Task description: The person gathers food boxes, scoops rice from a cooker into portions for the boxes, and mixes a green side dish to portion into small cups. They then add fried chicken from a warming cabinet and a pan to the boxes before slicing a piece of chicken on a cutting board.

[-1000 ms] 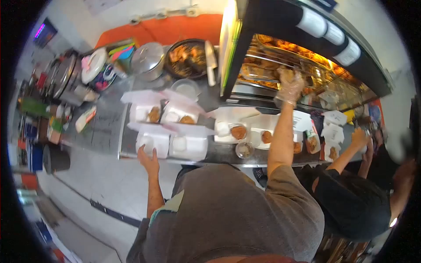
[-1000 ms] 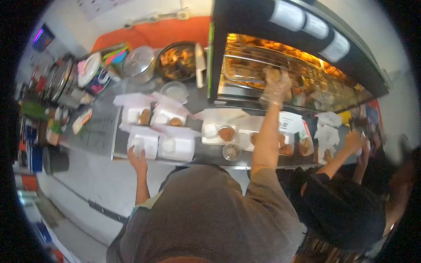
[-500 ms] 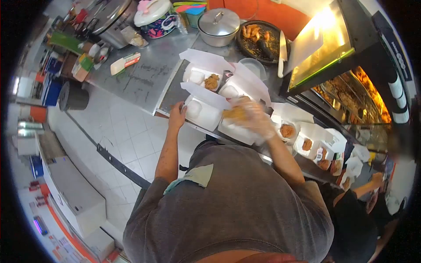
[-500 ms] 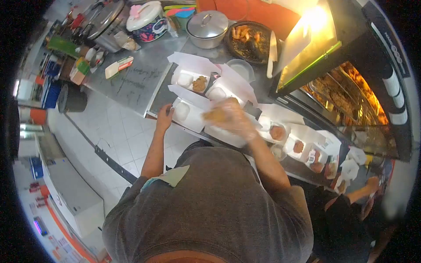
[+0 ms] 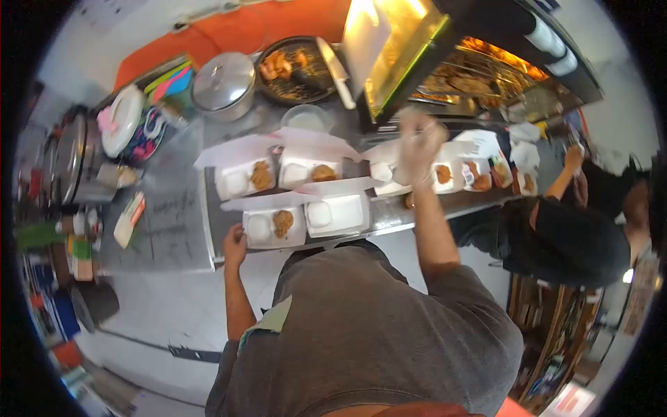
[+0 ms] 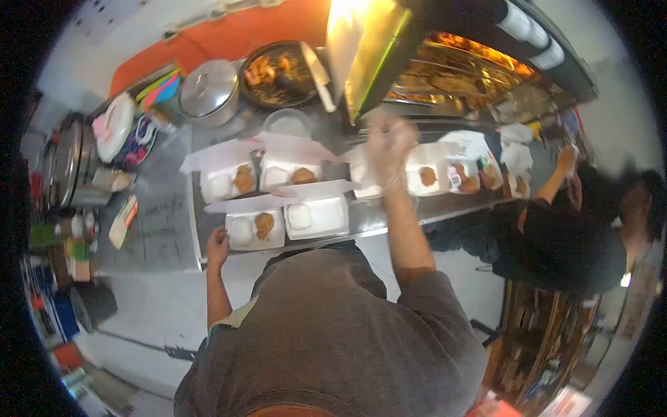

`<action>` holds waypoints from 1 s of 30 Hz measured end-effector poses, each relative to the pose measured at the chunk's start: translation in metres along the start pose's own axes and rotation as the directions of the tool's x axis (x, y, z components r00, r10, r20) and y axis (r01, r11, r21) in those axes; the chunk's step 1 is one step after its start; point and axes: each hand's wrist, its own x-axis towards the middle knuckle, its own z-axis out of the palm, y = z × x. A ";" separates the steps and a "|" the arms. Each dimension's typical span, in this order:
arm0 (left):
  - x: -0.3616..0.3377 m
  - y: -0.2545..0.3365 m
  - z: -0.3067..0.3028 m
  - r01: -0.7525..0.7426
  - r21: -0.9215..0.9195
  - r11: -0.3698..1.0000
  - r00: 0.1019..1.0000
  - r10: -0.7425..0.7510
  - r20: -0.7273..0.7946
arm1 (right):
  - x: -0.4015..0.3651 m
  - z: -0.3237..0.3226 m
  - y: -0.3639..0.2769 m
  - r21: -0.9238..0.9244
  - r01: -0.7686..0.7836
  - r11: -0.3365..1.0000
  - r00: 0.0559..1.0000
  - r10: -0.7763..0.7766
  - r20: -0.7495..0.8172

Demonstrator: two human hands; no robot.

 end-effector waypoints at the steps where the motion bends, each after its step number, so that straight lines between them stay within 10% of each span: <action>1: 0.002 0.000 -0.002 -0.019 0.010 1.000 0.999 0.019 0.031 | 0.027 -0.027 0.035 -0.601 0.197 0.775 0.972 -0.234 0.017; 3: 0.006 -0.002 -0.005 -0.113 0.116 0.987 0.993 0.107 0.056 | 0.079 -0.053 0.091 -0.248 -0.133 0.960 0.967 0.070 -0.247; 7: -0.002 0.014 0.002 -0.145 0.220 0.965 0.989 0.144 0.022 | 0.148 -0.077 0.224 -0.787 -0.106 0.608 0.988 0.155 -0.014; 15: -0.035 0.021 0.042 -0.114 0.057 0.992 0.933 0.126 -0.338 | 0.225 -0.077 0.290 -0.807 -0.004 0.590 0.884 0.380 0.273; 20: -0.048 0.031 0.065 -0.091 0.192 0.977 0.865 0.173 -0.471 | 0.173 -0.077 0.241 -0.338 -0.208 0.918 0.970 0.150 -0.192; 27: -0.038 0.016 0.073 -0.117 0.253 0.960 0.824 0.236 -0.514 | 0.184 -0.059 0.305 0.292 -0.205 0.934 0.936 0.274 -0.220; 30: -0.035 0.021 0.070 -0.066 0.251 0.966 0.844 0.188 -0.502 | 0.209 -0.076 0.359 -0.395 -0.062 0.917 0.998 0.057 -0.026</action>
